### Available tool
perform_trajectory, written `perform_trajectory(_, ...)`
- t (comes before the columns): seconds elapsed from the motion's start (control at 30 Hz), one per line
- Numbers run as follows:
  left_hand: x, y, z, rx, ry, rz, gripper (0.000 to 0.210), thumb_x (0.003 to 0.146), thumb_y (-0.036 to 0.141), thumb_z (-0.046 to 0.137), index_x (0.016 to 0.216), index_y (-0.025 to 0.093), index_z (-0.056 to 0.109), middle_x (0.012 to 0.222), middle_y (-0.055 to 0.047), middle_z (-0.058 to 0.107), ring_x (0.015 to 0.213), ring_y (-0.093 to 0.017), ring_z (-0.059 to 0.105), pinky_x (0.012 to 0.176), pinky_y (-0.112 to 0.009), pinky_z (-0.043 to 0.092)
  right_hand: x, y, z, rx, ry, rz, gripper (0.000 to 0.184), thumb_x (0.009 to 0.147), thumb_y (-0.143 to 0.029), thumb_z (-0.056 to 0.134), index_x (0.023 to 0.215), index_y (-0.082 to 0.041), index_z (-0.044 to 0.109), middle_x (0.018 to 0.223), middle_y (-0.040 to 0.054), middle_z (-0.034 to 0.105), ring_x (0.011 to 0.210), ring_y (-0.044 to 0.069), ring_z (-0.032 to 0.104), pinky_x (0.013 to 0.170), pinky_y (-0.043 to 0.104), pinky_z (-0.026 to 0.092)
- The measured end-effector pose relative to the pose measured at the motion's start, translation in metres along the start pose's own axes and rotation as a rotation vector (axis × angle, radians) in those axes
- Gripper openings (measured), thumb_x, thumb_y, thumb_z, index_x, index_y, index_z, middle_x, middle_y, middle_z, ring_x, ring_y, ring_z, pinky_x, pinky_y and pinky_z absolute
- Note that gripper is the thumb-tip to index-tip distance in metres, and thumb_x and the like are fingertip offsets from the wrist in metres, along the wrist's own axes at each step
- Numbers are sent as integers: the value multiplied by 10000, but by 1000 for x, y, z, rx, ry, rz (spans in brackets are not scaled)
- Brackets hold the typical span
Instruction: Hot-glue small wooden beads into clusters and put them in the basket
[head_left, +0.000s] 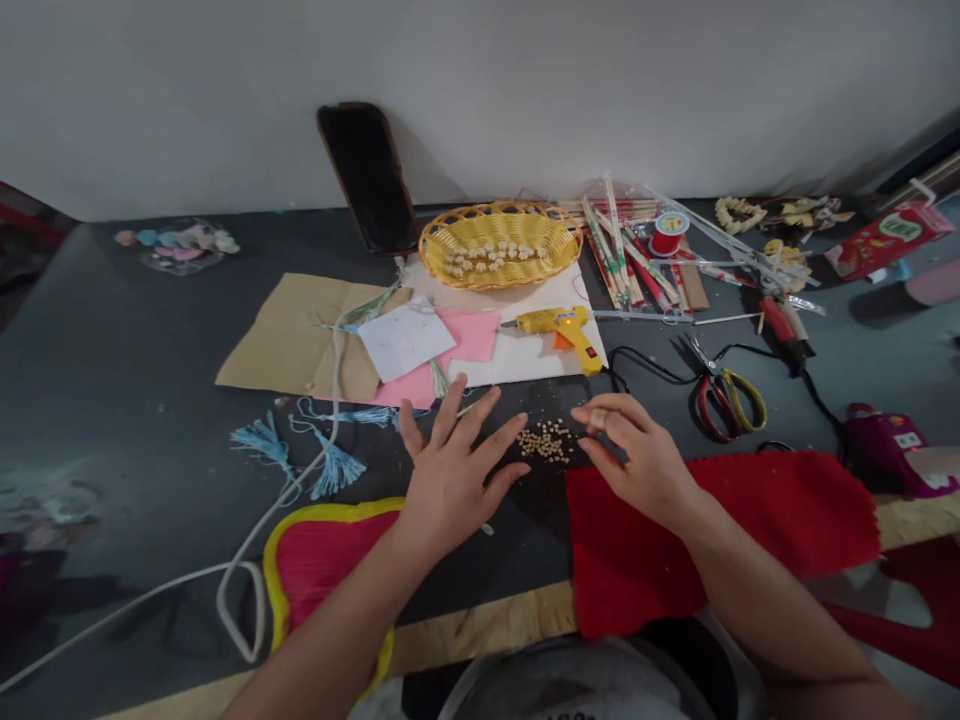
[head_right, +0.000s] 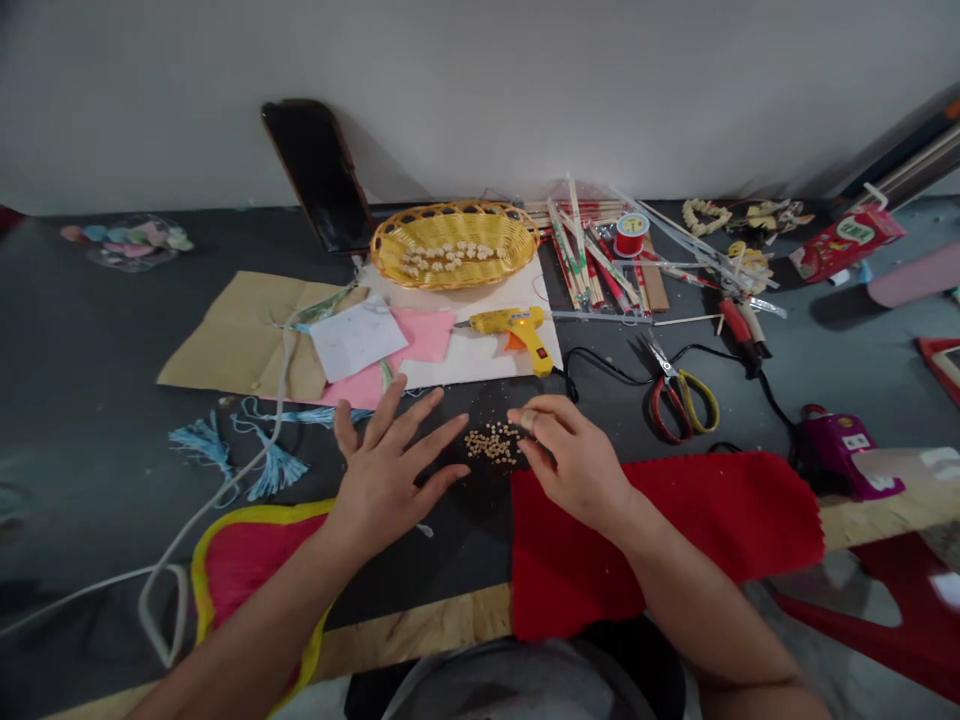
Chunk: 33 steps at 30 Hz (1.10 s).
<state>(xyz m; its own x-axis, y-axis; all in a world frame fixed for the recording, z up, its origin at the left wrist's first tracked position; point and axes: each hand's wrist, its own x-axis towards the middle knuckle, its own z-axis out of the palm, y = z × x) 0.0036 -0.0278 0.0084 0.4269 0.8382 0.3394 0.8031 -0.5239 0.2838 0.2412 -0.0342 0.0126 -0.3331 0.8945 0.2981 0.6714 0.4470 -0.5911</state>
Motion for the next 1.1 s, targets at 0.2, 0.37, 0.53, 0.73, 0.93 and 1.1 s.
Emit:
perform_trajectory(0.2,-4,0,6,26,-50,13,295,805,357,663,1097,314,660,1357,-70,571,1386,-374,310,1092,-683,73,-4,5,5,-200,-282,-16,66,874,-181,585,896,-211,640,910,49,645,850,181,623,744,295,523)
perform_trajectory(0.37,-4,-1,7,36,-70,25,258,829,344,633,1083,303,659,1349,-59,579,1387,-374,308,1089,-672,121,-6,3,9,-239,-337,-18,61,883,-188,583,887,-206,641,886,41,642,849,180,605,742,291,499)
perform_trajectory(0.53,-5,-1,6,20,-72,38,236,837,297,625,1071,298,655,1332,-52,590,1387,-361,314,1097,-657,131,-6,2,11,-268,-325,-37,92,899,-206,566,847,-201,641,858,45,638,824,176,599,708,280,482)
perform_trajectory(0.73,-5,0,6,10,-83,50,238,841,275,619,1076,299,649,1308,-45,607,1383,-345,329,1099,-651,138,-5,1,12,-288,-318,-59,129,913,-203,535,830,-194,634,839,45,637,786,170,593,698,277,478)
perform_trajectory(0.93,-4,0,6,7,-87,55,217,856,274,599,1066,285,654,1292,-53,622,1365,-356,359,1083,-666,157,-6,1,13,-316,-322,-76,128,908,-202,537,825,-184,632,823,48,637,768,176,604,687,282,483)
perform_trajectory(1.1,-3,-1,7,15,-83,63,213,859,275,595,1063,287,655,1280,-47,630,1363,-347,365,1087,-656,163,-5,1,13,-324,-327,-82,127,906,-193,529,829,-176,630,815,51,639,759,177,613,674,281,485)
